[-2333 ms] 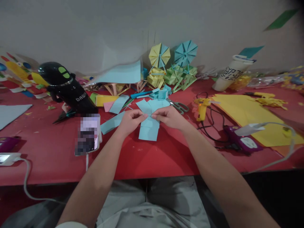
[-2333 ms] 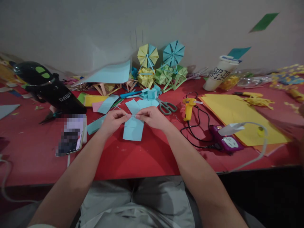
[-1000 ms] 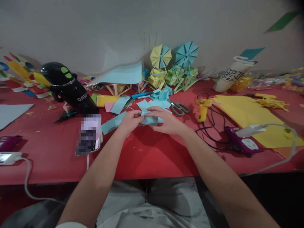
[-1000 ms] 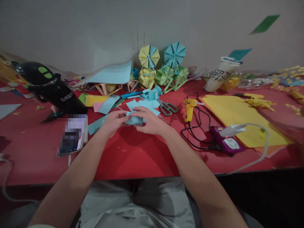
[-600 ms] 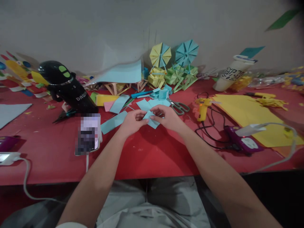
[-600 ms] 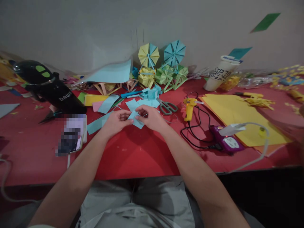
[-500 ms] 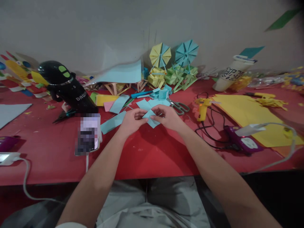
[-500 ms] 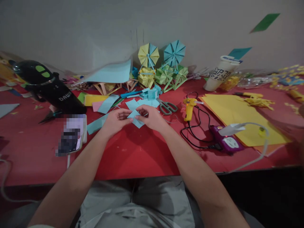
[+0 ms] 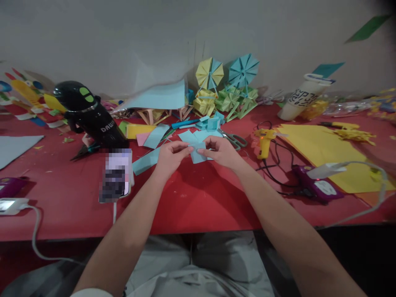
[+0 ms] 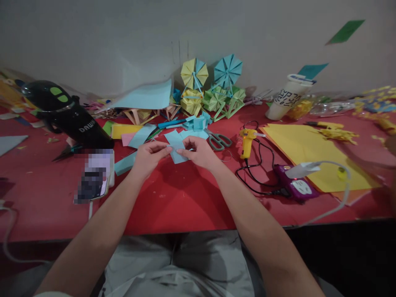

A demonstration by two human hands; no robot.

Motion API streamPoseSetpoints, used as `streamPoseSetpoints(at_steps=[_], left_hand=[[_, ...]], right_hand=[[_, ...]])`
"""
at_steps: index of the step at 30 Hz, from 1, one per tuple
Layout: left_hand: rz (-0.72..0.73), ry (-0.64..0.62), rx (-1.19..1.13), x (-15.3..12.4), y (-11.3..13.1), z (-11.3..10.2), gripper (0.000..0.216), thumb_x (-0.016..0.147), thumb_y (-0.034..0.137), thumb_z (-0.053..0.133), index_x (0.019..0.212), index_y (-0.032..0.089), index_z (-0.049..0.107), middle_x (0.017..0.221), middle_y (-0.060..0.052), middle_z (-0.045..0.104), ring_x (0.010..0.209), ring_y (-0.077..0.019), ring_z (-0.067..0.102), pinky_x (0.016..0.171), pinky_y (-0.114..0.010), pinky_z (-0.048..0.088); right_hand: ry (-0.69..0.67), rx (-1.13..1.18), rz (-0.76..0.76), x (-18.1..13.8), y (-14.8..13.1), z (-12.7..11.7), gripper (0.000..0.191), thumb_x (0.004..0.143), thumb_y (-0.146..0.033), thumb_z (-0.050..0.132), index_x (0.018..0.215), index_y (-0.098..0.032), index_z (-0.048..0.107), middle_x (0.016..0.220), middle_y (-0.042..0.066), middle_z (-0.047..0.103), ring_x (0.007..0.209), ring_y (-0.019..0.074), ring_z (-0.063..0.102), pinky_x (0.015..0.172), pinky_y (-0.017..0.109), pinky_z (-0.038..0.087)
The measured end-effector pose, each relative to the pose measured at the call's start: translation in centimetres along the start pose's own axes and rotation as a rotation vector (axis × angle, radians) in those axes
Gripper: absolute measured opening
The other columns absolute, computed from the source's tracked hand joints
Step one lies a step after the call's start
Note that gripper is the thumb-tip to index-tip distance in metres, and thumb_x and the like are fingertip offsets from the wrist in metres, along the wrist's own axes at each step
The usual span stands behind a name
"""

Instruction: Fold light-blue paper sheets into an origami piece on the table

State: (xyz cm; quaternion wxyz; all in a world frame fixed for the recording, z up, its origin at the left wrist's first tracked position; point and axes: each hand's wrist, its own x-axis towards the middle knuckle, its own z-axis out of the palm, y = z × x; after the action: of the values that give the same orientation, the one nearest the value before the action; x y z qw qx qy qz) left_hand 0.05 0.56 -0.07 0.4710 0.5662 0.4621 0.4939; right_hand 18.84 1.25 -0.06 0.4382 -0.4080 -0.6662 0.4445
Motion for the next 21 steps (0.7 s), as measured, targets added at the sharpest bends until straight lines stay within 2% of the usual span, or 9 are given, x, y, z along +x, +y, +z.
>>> streamPoseSetpoints(at_steps=[5, 21], left_hand=[[0.116, 0.012, 0.108, 0.06, 0.28, -0.31, 0.021, 0.065, 0.037, 0.079, 0.074, 0.018, 0.073, 0.075, -0.003, 0.073, 0.074, -0.0173, 0.066, 0.072, -0.029, 0.053], [0.065, -0.005, 0.088, -0.11, 0.67, -0.25, 0.026, 0.061, 0.040, 0.082, 0.071, 0.017, 0.073, 0.074, -0.005, 0.074, 0.073, -0.0182, 0.066, 0.071, -0.030, 0.053]], right_hand=[[-0.002, 0.031, -0.026, -0.08, -0.19, -0.06, 0.040, 0.067, -0.054, 0.076, 0.076, -0.018, 0.060, 0.066, -0.001, 0.058, 0.061, 0.0114, 0.054, 0.058, 0.027, 0.045], [0.004, -0.042, -0.062, -0.34, -0.93, -0.40, 0.038, 0.075, -0.055, 0.070, 0.073, -0.017, 0.065, 0.064, 0.001, 0.062, 0.061, 0.0126, 0.055, 0.059, 0.028, 0.045]])
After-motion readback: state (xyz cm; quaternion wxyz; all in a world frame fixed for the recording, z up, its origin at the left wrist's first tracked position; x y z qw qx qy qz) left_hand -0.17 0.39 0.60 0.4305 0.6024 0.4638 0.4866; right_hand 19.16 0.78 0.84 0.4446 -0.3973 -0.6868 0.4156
